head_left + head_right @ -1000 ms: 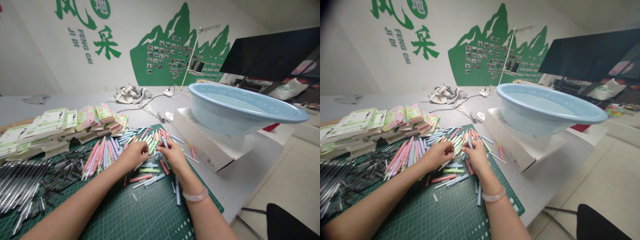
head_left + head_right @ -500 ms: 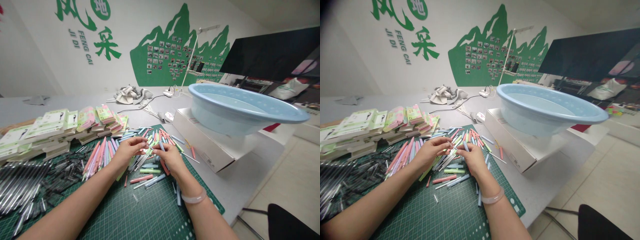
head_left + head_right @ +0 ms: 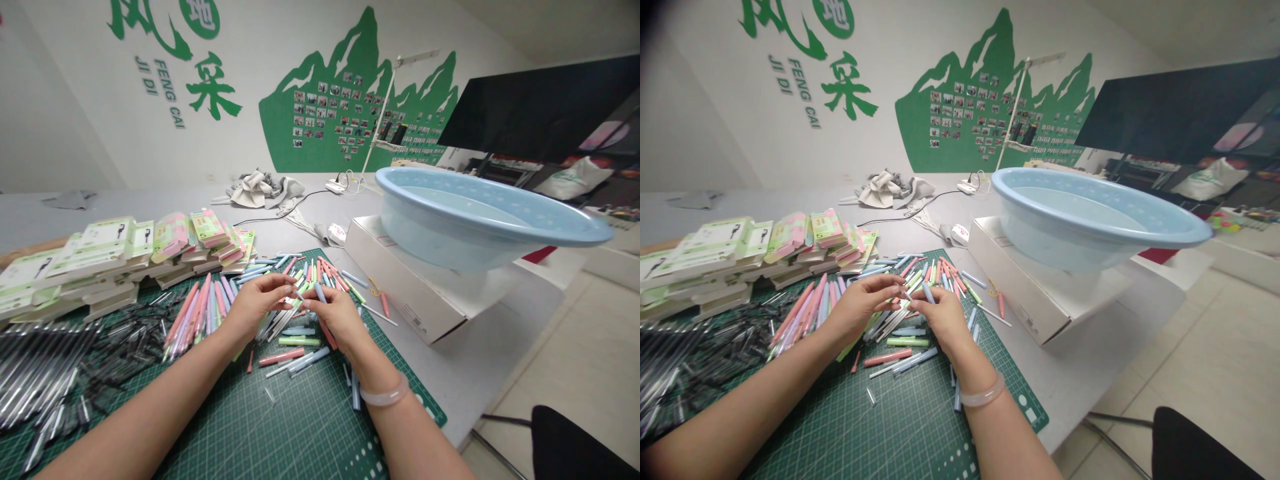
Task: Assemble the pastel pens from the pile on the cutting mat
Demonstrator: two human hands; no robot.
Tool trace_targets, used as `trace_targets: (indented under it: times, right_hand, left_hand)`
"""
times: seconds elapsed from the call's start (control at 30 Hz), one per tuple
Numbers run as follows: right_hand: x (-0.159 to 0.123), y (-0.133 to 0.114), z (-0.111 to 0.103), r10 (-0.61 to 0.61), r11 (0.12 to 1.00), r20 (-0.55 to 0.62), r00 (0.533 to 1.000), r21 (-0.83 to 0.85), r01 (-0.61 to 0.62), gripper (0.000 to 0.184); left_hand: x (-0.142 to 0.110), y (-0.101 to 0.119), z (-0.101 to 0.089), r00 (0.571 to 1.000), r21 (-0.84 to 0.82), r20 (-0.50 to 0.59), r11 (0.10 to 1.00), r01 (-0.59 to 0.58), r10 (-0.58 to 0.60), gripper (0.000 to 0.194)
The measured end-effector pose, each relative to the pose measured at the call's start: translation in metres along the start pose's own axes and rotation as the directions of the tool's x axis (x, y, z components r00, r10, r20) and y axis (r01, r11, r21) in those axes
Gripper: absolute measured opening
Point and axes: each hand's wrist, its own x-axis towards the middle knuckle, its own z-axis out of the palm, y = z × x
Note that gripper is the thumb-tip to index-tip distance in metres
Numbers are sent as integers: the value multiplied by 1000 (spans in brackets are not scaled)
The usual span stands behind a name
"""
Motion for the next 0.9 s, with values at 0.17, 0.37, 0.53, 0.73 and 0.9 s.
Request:
trace_targets:
  times: [0.17,0.37,0.53,0.73,0.9]
  right_hand:
    - [1,3,-1,-28,1000,28,999,-13,29,12]
    - [1,6,0,-23,1000,17,1000,4,23,14]
    - [-1,3,1,17,995,16,1000,97,-19,24]
    - [-4,-3,5,54,982,53,997,180,-63,27]
    - [-5,-6,7,67,963,110,992,254,-93,27]
  left_hand:
    - [2,-3,-1,1000,-40,-1,999,14,-14,26]
    - [1,-4,0,1000,-2,-6,1000,7,-7,24]
    - [-2,-4,4,999,61,33,998,8,-10,24]
    - [-3,-6,6,1000,-30,29,1000,6,-6,28]
    - [-6,-6,8,997,-131,63,990,49,-41,25]
